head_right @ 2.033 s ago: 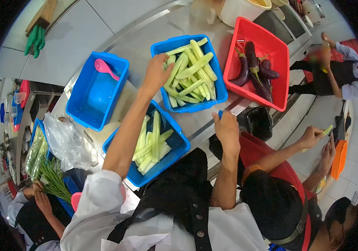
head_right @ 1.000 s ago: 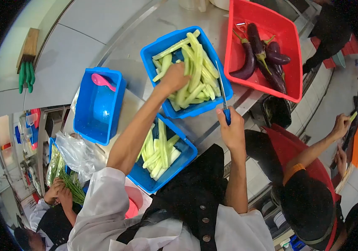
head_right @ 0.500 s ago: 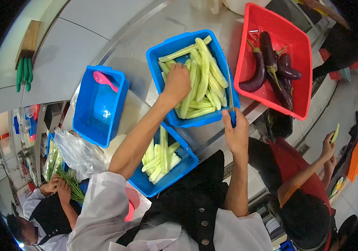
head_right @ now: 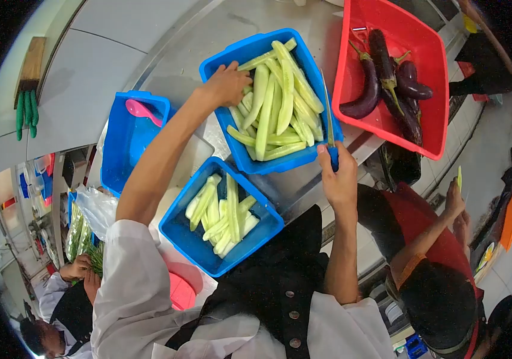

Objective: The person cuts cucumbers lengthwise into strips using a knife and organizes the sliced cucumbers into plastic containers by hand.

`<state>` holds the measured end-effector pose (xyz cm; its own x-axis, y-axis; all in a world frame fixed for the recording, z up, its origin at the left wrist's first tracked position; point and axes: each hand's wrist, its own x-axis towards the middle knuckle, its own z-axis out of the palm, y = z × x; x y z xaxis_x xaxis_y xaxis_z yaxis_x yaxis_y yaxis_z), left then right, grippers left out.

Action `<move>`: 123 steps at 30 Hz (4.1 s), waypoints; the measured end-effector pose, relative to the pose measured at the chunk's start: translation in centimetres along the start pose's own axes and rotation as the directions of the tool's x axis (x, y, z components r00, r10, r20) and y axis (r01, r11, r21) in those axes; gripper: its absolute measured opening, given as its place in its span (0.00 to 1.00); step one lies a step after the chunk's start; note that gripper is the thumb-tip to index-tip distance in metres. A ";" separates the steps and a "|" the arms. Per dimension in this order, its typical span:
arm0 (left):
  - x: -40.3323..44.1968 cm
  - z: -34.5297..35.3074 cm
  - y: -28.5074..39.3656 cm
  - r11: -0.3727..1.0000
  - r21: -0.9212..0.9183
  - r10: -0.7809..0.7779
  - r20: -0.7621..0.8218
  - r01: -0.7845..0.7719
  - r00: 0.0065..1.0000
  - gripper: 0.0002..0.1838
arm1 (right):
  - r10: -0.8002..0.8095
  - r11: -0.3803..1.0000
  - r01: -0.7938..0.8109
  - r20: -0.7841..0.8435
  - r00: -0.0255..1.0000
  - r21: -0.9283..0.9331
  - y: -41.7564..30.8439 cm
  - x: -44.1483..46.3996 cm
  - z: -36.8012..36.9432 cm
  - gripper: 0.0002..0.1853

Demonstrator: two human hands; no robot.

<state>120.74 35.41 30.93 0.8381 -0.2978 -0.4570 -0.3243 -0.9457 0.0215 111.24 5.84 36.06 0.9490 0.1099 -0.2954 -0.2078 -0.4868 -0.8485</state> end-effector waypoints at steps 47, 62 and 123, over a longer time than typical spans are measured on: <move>-13.0 -3.1 4.2 0.459 -0.863 -0.612 -0.479 -0.211 0.629 0.09 | -0.049 0.987 0.046 0.018 0.999 0.154 1.0 -7.7 -1.0 0.15; -32.9 3.9 21.4 -0.372 -0.572 -0.606 -0.447 -0.731 0.658 0.13 | -0.281 0.692 -0.126 0.425 0.861 0.711 -9.7 -13.4 7.5 0.07; -40.3 0.6 19.8 -0.405 0.209 -0.903 0.058 -0.890 0.425 0.22 | -0.757 0.618 0.785 0.297 0.582 0.039 -4.3 -29.6 11.8 0.20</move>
<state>80.33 28.76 49.25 0.6234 0.7355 -0.2653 -0.7063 0.6753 0.2125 81.22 14.85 43.27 0.6388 0.6902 0.3399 0.6073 -0.1810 -0.7736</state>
